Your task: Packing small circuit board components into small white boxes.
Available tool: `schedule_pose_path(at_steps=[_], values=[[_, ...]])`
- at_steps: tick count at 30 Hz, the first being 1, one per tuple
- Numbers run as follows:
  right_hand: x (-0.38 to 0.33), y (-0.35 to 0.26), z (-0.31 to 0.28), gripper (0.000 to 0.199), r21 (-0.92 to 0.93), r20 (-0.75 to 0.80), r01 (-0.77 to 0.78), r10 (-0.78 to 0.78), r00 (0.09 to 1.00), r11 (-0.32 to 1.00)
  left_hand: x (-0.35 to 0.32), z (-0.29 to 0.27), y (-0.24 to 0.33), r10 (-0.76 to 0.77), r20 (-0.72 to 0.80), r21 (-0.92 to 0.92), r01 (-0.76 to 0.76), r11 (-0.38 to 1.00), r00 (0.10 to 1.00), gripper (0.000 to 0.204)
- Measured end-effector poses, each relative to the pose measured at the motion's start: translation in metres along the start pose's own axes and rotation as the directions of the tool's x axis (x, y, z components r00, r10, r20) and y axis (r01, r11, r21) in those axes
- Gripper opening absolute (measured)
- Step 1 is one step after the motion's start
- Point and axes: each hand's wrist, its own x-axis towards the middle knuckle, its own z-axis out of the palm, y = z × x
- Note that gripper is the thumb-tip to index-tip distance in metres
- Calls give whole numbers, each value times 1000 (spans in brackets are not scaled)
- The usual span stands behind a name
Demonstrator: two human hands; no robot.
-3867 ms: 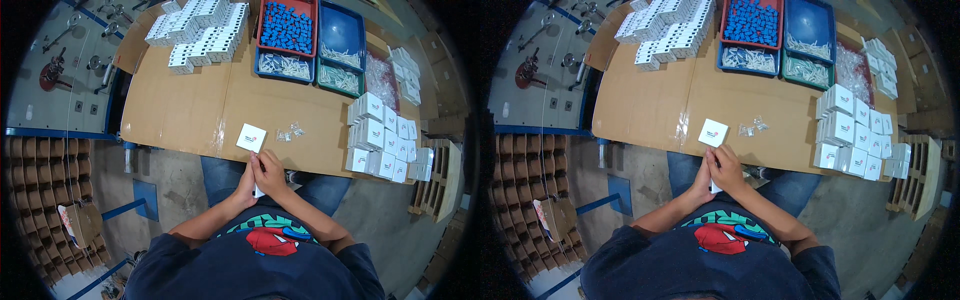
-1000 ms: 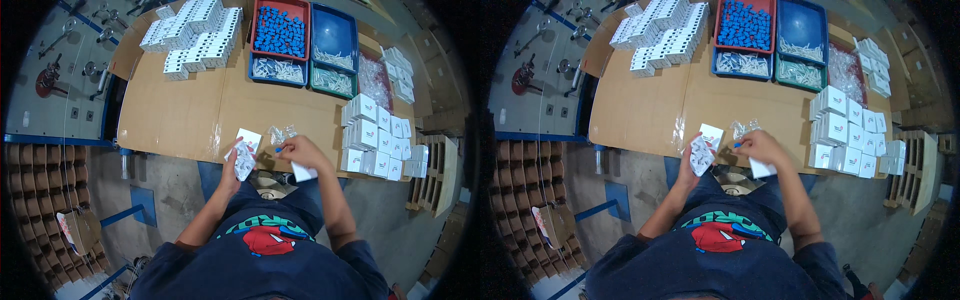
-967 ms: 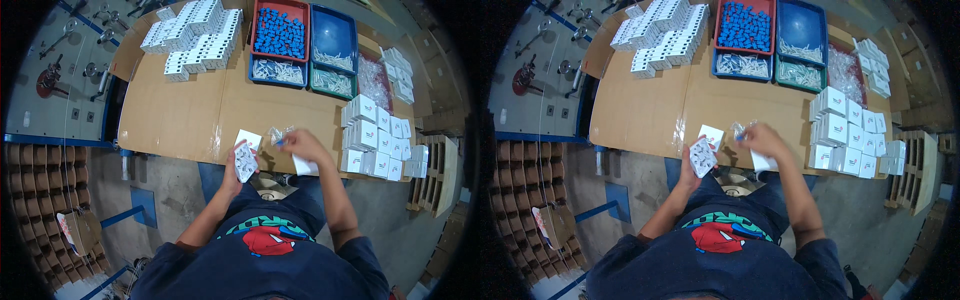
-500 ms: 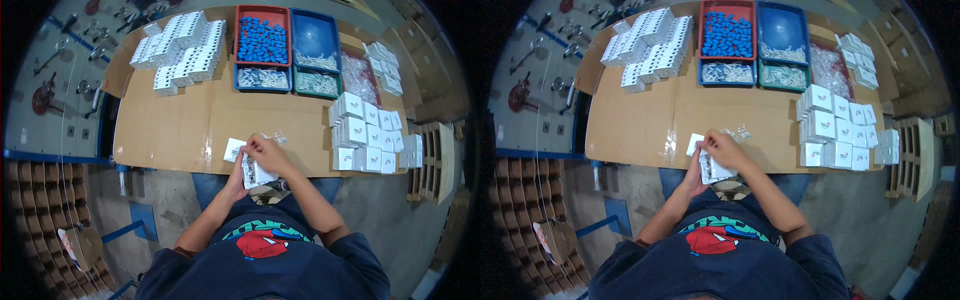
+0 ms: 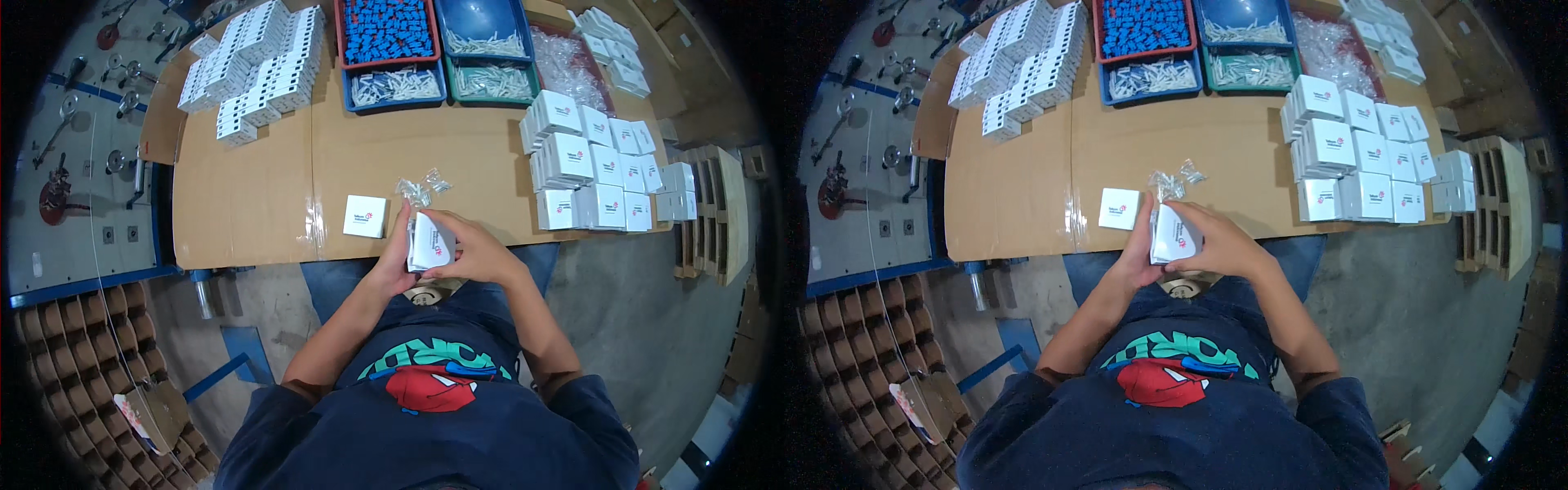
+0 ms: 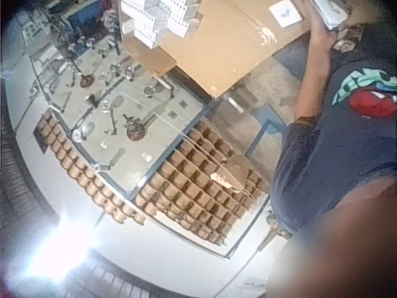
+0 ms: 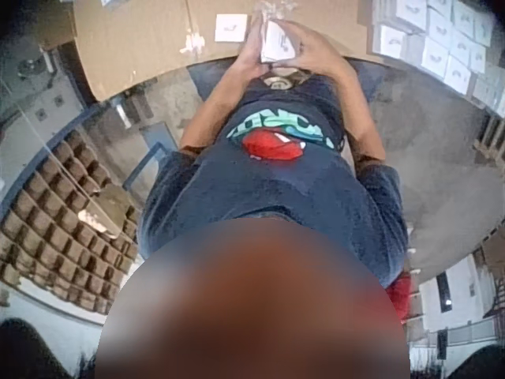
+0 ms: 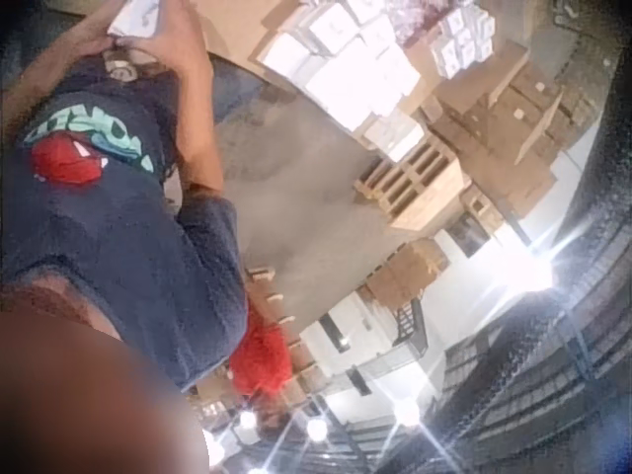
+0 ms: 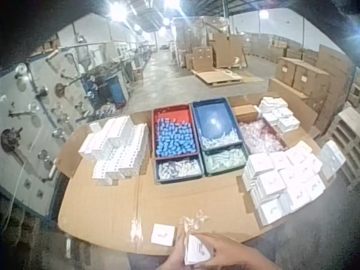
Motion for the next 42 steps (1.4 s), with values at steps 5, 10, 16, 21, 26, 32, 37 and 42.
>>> schedule_pose_path(at_steps=[5,10,16,21,26,32,37,42], values=[[-10,-1,-3,98,66,-20,6,-5,1000,998,5,3,-9,91,-123,160,-71,985,988,77],[-13,5,-4,98,200,-26,29,-24,999,979,3,1,-6,102,31,169,-106,980,994,76],[-11,3,1,99,190,20,-15,11,1000,982,4,3,-6,59,-20,121,-56,991,998,77],[-8,-3,6,101,233,19,-120,119,993,965,7,0,-5,40,-38,109,-36,993,998,84],[-1,15,11,100,111,-24,11,-8,1000,994,5,-1,-9,110,-85,152,-96,984,990,82],[-1,14,17,92,-49,-143,48,-55,988,998,-8,-20,-20,209,-5,329,-196,924,978,50],[2,40,20,54,93,-206,111,-90,974,990,-17,-28,-24,195,50,489,-194,850,979,32],[19,44,44,43,195,-498,-109,195,845,975,-12,-28,-39,206,190,726,-279,629,960,27]])
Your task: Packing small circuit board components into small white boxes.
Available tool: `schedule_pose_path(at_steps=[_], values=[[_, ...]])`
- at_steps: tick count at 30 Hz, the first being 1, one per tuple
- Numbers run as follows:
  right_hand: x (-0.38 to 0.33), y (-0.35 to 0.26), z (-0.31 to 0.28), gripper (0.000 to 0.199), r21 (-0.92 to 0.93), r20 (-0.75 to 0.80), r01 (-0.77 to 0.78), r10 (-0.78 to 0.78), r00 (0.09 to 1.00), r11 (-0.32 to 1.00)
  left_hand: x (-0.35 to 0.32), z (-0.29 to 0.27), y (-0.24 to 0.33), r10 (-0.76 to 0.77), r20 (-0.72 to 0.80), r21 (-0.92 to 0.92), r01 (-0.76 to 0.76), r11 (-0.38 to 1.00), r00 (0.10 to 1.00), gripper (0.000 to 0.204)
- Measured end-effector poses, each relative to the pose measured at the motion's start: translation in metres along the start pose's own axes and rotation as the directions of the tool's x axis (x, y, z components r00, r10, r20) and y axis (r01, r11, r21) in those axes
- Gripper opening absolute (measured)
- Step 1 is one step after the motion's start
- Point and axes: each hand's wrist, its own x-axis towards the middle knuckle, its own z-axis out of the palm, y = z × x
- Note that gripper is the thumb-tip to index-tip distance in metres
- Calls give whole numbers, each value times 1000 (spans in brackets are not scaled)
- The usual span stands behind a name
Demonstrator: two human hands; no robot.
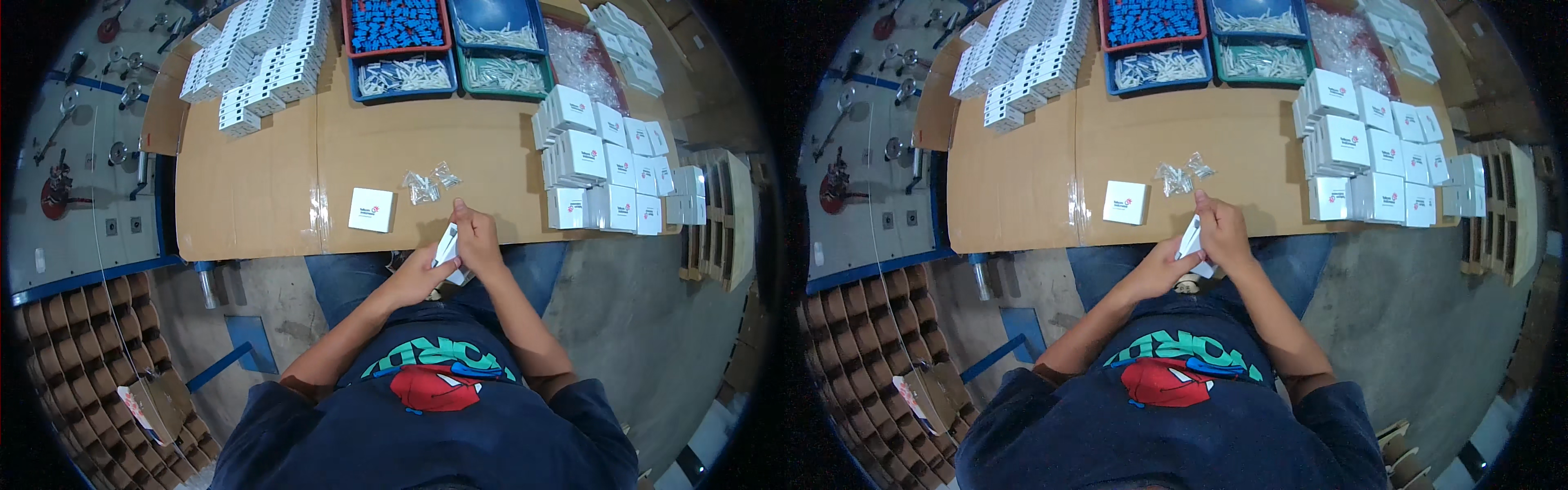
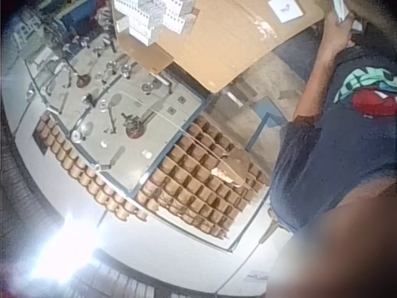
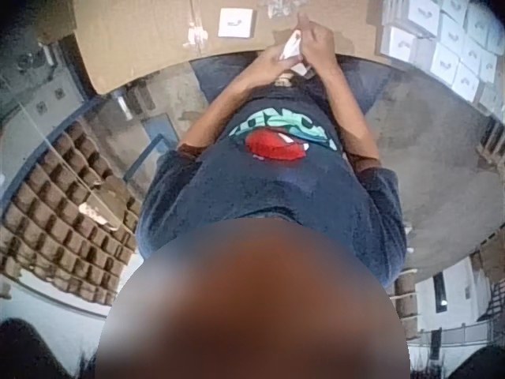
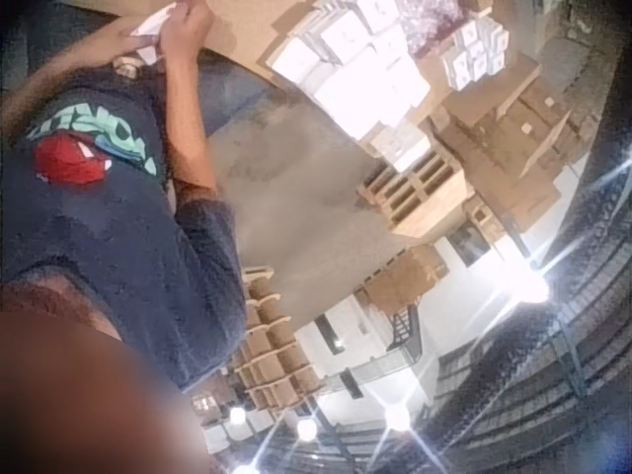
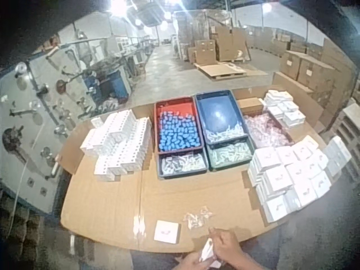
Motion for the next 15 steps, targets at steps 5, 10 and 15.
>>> schedule_pose_path(at_steps=[5,10,15], values=[[-1,3,6,46,-110,-183,181,-199,963,977,-1,4,-5,35,-32,68,-33,997,999,27],[0,7,2,48,-115,-169,162,-180,969,980,0,7,0,24,-43,144,-18,989,999,26],[-1,8,0,51,-85,-166,146,-158,973,986,-1,8,4,35,-68,174,-22,985,997,26]])
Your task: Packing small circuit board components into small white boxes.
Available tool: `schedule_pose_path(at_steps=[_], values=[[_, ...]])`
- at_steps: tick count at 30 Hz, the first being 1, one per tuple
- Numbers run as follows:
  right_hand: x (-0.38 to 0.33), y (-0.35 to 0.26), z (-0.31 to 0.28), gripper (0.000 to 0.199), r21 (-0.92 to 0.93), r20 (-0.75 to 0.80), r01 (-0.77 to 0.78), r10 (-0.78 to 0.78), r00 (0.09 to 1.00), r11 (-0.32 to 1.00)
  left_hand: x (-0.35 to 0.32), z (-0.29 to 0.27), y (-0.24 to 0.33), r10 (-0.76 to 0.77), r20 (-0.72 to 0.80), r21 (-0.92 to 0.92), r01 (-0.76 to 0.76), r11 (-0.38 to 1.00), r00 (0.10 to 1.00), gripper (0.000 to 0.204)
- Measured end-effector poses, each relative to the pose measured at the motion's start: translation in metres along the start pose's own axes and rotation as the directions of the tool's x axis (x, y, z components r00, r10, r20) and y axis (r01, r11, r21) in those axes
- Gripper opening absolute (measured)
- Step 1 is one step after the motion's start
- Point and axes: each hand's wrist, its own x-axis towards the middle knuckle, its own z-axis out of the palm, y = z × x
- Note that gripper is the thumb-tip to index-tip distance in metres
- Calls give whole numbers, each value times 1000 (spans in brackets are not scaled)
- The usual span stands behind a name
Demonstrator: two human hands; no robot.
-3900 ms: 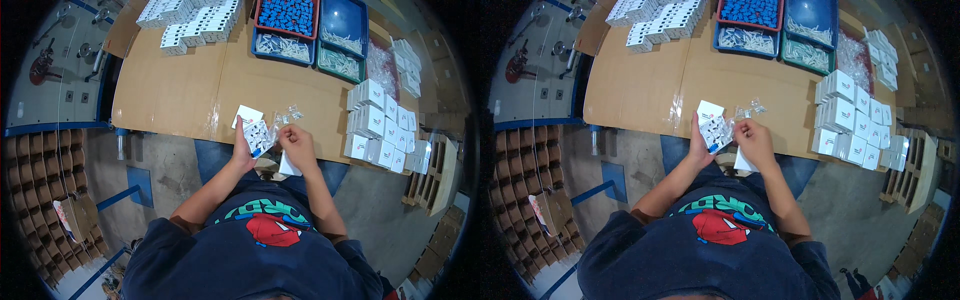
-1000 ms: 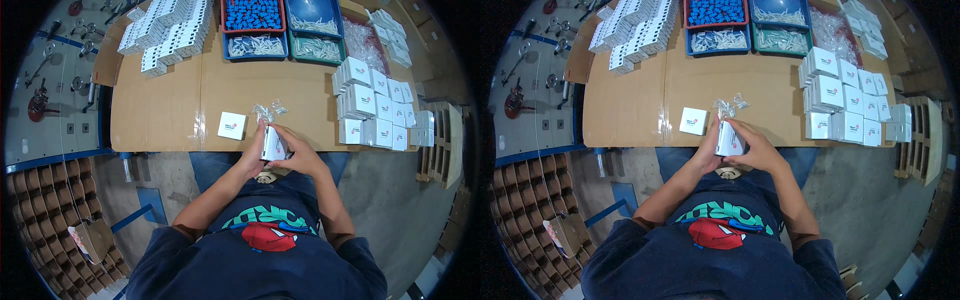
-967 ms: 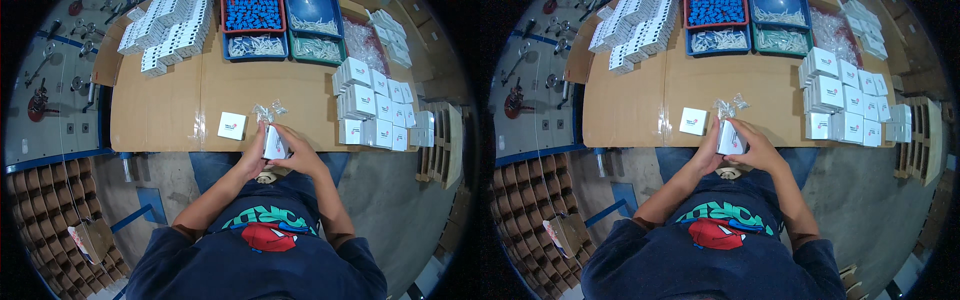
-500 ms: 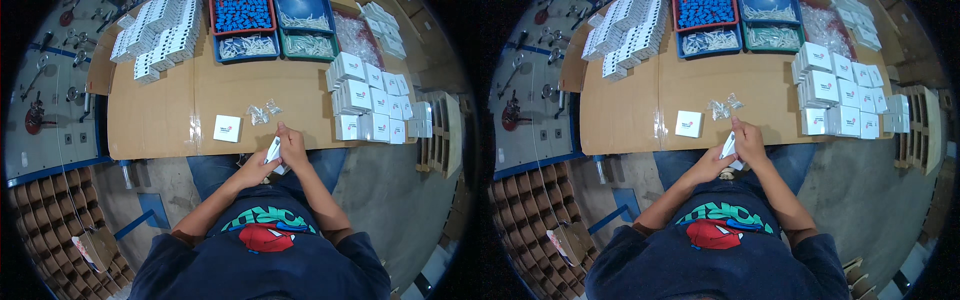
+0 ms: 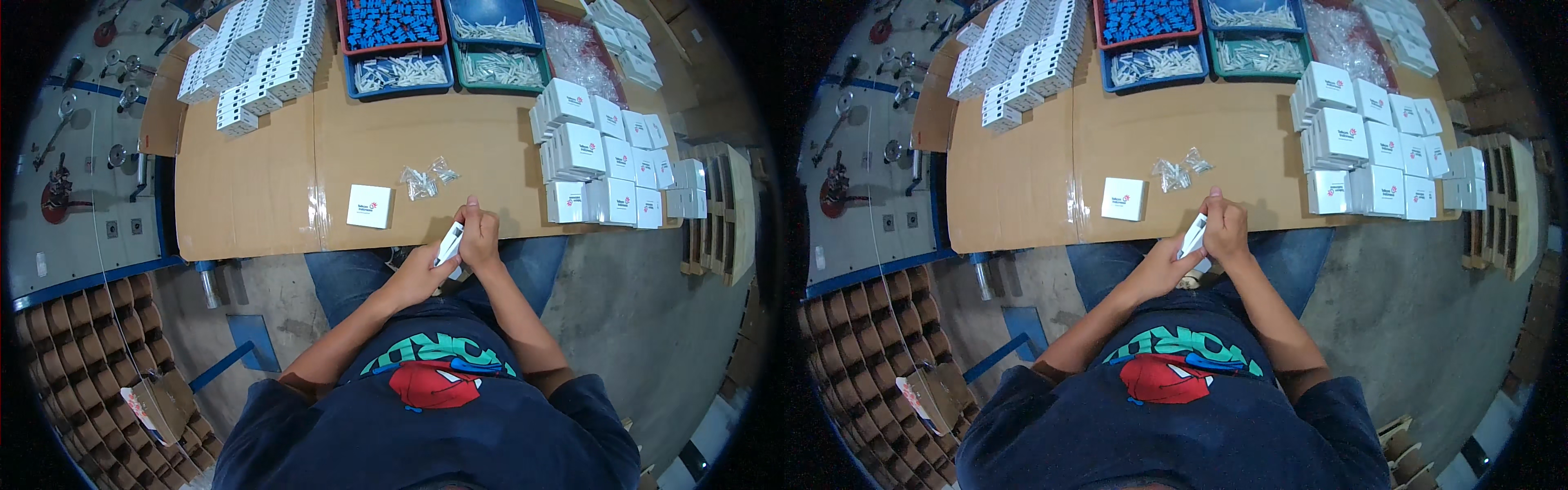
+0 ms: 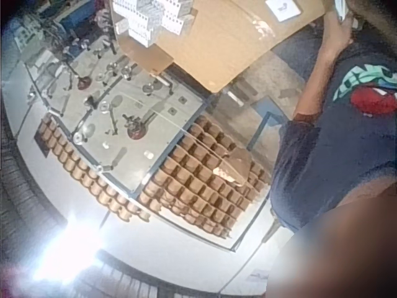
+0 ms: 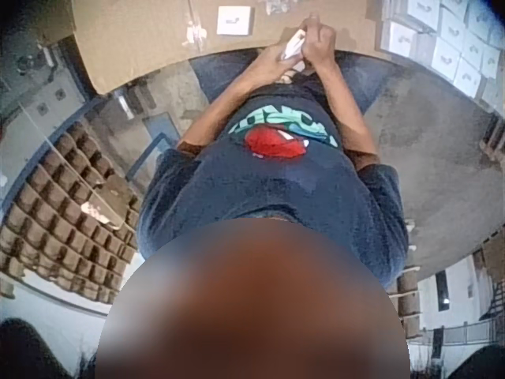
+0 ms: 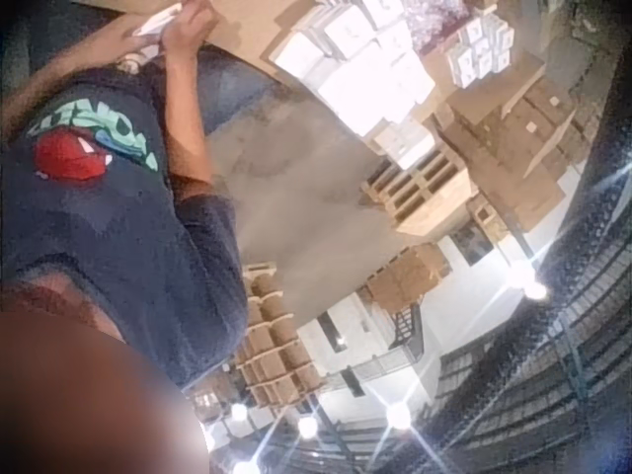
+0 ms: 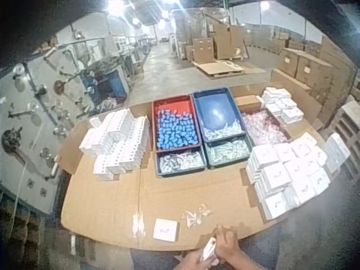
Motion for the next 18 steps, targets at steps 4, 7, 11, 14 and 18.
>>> schedule_pose_path(at_steps=[4,7,11,14,18], values=[[-1,-13,-2,54,18,46,-69,68,997,997,0,-1,-5,16,-18,49,-15,999,1000,29],[-4,-9,1,57,58,25,-73,72,997,996,-5,1,7,-72,0,150,71,986,997,29],[-9,3,5,60,51,-38,-26,28,999,998,-3,4,3,-6,-4,196,6,981,1000,29],[-7,1,5,63,30,-66,-55,57,996,998,-1,1,4,-64,52,195,53,979,997,29],[10,-9,-3,61,7,96,-214,212,972,977,3,1,-15,-113,-27,-164,107,981,993,29]])
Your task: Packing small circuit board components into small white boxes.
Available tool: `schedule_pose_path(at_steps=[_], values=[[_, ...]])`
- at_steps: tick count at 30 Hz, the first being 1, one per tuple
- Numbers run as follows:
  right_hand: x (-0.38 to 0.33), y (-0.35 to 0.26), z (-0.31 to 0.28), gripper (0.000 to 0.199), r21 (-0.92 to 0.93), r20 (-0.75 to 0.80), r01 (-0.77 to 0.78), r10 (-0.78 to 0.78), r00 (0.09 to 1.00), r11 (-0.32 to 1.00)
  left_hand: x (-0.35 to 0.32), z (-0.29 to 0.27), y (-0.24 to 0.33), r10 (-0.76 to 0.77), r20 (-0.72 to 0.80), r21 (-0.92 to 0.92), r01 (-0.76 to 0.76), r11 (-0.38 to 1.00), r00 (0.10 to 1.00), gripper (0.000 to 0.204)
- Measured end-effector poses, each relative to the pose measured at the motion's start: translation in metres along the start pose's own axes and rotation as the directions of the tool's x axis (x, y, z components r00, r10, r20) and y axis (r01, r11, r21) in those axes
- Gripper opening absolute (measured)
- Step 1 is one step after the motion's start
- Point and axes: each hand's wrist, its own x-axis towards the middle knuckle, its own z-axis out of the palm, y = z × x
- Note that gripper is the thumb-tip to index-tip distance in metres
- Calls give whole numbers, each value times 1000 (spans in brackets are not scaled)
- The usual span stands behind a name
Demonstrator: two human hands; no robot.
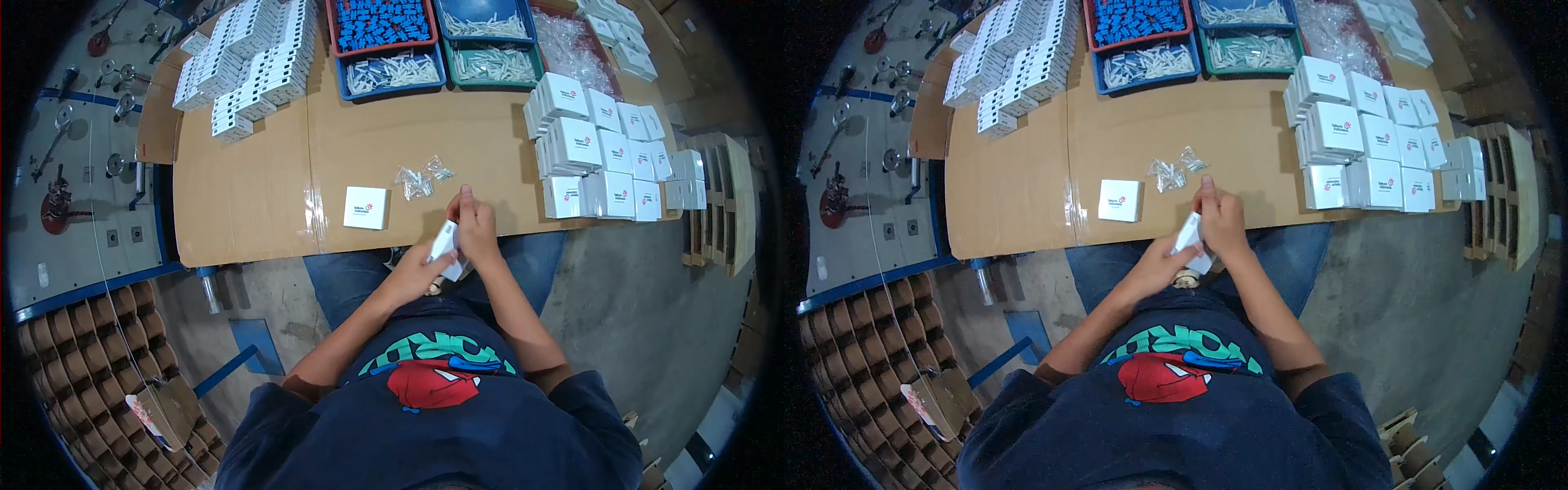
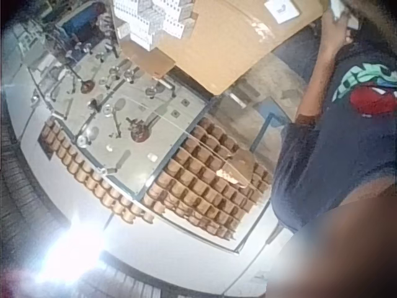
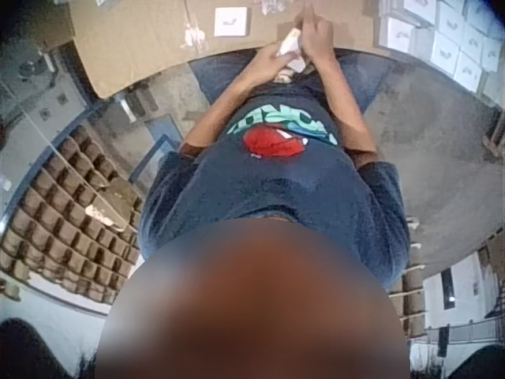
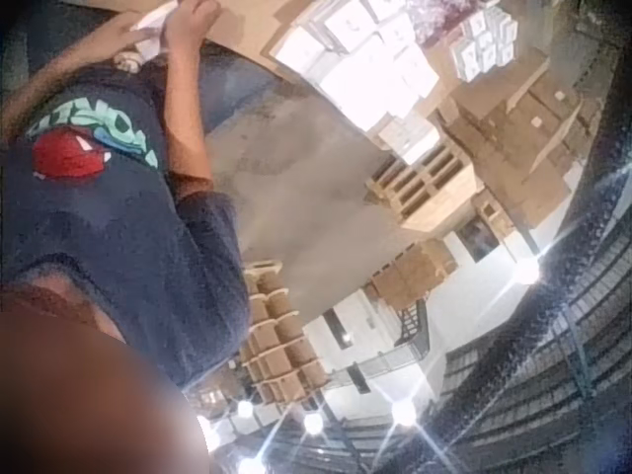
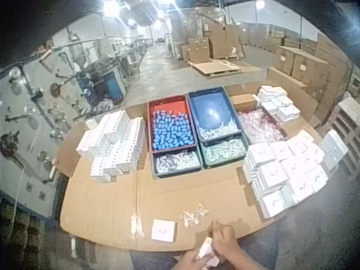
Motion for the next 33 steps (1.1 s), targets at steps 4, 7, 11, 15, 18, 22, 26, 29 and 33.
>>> schedule_pose_path(at_steps=[4,7,11,15,18,22,26,29,33], values=[[7,28,-20,32,187,-65,102,-91,994,977,10,-11,8,14,-225,-493,-126,861,974,34],[-18,12,-31,29,326,503,-402,203,840,856,12,-14,11,54,-282,-515,-198,834,958,34],[-23,27,-39,24,448,438,-422,217,872,788,12,-11,17,55,-204,-399,-134,907,978,29],[-23,33,-58,22,314,460,-359,190,867,879,14,-13,27,90,-154,-202,-120,972,984,30],[-24,26,-66,21,223,418,-314,200,886,923,19,-5,22,98,-112,-264,-124,956,989,30],[-40,19,-46,30,643,223,-394,332,916,657,27,20,24,0,-190,-625,-121,771,982,32],[-62,31,-24,38,803,139,-297,322,937,517,36,39,22,-61,-167,-601,-53,797,984,34],[-66,34,-43,40,902,-9,-161,390,921,400,47,42,13,-18,-122,-327,-23,945,992,42],[-56,46,-91,42,794,-298,32,343,891,606,52,35,5,77,-57,-72,-81,994,995,45]])
